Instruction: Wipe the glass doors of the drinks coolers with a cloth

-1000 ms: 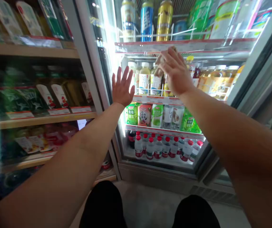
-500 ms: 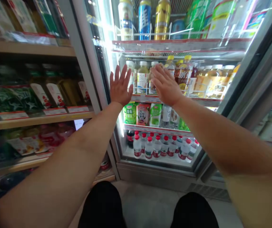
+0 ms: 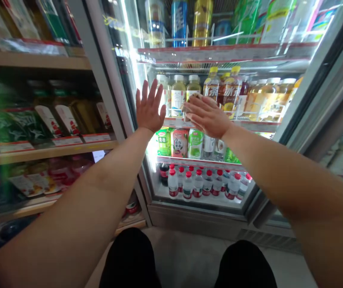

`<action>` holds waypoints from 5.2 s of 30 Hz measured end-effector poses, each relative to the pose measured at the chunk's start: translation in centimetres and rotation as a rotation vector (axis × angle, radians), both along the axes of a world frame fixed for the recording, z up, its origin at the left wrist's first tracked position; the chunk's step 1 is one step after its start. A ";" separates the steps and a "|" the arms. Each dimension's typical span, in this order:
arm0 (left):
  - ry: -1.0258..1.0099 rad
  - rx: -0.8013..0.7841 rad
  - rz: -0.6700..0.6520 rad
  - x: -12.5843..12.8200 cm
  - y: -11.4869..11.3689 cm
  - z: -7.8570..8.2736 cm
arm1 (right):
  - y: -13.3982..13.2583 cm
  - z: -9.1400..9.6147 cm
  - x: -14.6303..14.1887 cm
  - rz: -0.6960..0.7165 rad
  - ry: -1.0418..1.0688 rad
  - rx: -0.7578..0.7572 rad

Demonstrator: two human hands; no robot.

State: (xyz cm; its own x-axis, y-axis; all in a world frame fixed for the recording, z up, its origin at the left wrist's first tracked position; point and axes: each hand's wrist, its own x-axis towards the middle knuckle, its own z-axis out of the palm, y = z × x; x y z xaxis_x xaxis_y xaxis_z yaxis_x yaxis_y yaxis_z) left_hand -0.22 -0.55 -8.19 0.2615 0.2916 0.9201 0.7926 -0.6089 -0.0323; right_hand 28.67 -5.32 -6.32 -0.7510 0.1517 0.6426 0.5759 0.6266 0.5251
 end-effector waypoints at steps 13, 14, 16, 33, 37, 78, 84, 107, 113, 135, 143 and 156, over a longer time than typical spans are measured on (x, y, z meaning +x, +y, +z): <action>0.012 -0.018 0.008 -0.1 0.1 0.0 | 0.3 0.6 -0.6 -0.028 0.004 0.092; 0.013 -0.021 0.001 -0.1 0.2 0.0 | 0.4 1.1 -0.6 -0.023 -0.023 0.090; 0.013 -0.031 -0.010 -0.2 0.4 -0.1 | 0.7 3.0 -0.6 -0.032 0.029 0.095; -0.021 -0.008 -0.029 -0.2 0.1 -0.2 | 0.1 6.0 -2.8 -0.175 0.406 0.073; -0.009 -0.001 -0.009 -0.2 0.1 -0.1 | 0.2 3.8 -2.6 -0.121 0.282 -0.045; -0.039 -0.001 -0.050 0.0 -0.2 0.0 | 0.4 5.7 -2.3 -0.063 0.177 -0.095; -0.009 0.031 0.003 -0.2 0.1 -0.2 | 0.8 6.8 -3.1 -0.115 0.384 -0.001; -0.017 -0.038 -0.024 -0.1 0.0 0.0 | 0.0 6.5 -0.7 -0.194 0.238 0.032; -0.001 0.021 -0.032 -0.3 0.7 -0.3 | -0.8 2.4 -1.4 -0.192 0.225 -0.061; -0.009 -0.019 0.022 0.0 -0.3 0.1 | -1.3 4.7 3.1 -0.231 0.344 0.130; -0.006 0.042 0.016 -0.1 0.2 -0.2 | -1.3 3.9 3.2 -0.194 0.126 0.079; -0.019 0.008 -0.029 0.0 -0.5 0.0 | -1.8 4.6 2.0 -0.184 0.179 0.028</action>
